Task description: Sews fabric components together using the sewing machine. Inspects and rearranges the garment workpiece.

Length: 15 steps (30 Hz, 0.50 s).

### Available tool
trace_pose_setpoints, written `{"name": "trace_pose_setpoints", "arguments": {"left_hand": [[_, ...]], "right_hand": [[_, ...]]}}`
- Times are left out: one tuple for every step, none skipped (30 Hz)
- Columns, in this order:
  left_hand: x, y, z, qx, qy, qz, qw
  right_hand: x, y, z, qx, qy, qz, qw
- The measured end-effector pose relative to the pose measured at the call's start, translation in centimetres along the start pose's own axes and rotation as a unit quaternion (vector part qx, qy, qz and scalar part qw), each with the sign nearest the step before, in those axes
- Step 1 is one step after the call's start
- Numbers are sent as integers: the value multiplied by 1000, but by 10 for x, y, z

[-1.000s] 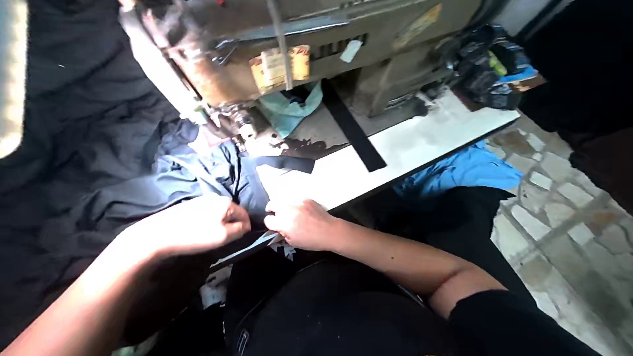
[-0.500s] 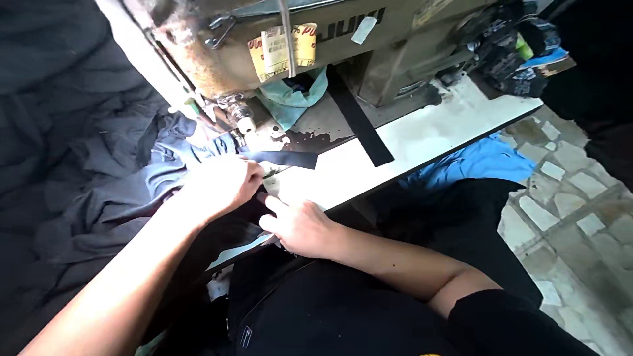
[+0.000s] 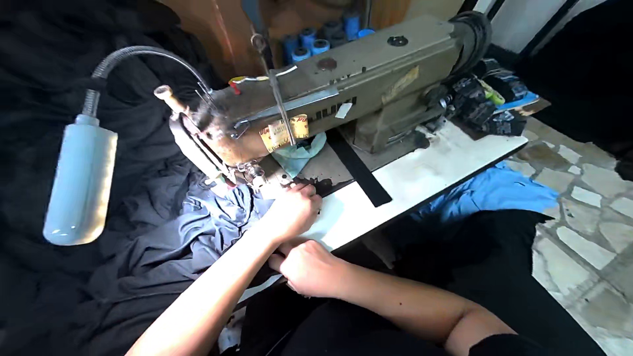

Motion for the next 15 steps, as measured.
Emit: {"name": "trace_pose_setpoints", "arguments": {"left_hand": [[8,5,14,12,39,-11,999],[20,10,30,18,70,-13,997],[34,14,45,20,92,-7,996],[50,16,56,18,111,4,994],[68,18,61,21,127,18,992],[86,18,62,26,141,33,989],[104,17,58,32,152,52,986],[120,15,51,37,158,73,984],[133,13,43,43,165,96,981],[143,10,36,54,174,120,976],[150,7,33,69,186,143,970],[153,5,33,88,202,162,962],[154,5,35,109,219,177,954],[153,5,39,129,232,187,946],[152,6,42,141,239,190,942]], "right_hand": [[4,0,1,5,35,9,999],[9,0,3,16,102,32,994],[15,-1,5,26,170,60,983],[20,0,5,30,200,75,977],[22,1,3,31,186,71,980],[21,3,-1,19,101,35,994],[20,4,-5,7,22,5,1000],[19,5,-8,-3,-8,-8,1000],[20,4,-9,-7,-7,-9,1000],[20,2,-10,-6,-2,-7,1000],[21,1,-11,-1,-7,-8,1000],[22,0,-12,3,-15,-12,1000],[23,-1,-13,6,-26,-19,999],[24,0,-14,5,-35,-26,999],[24,0,-14,3,-39,-32,999]]}}
Point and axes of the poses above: each hand's wrist, its own x-axis away from the middle knuckle, its own z-axis out of the back of the hand, y = z × x, the point moved 9 cm from there along -x, towards the middle knuckle, and after that the axes turned 9 degrees about y, right-handed, at the moved point
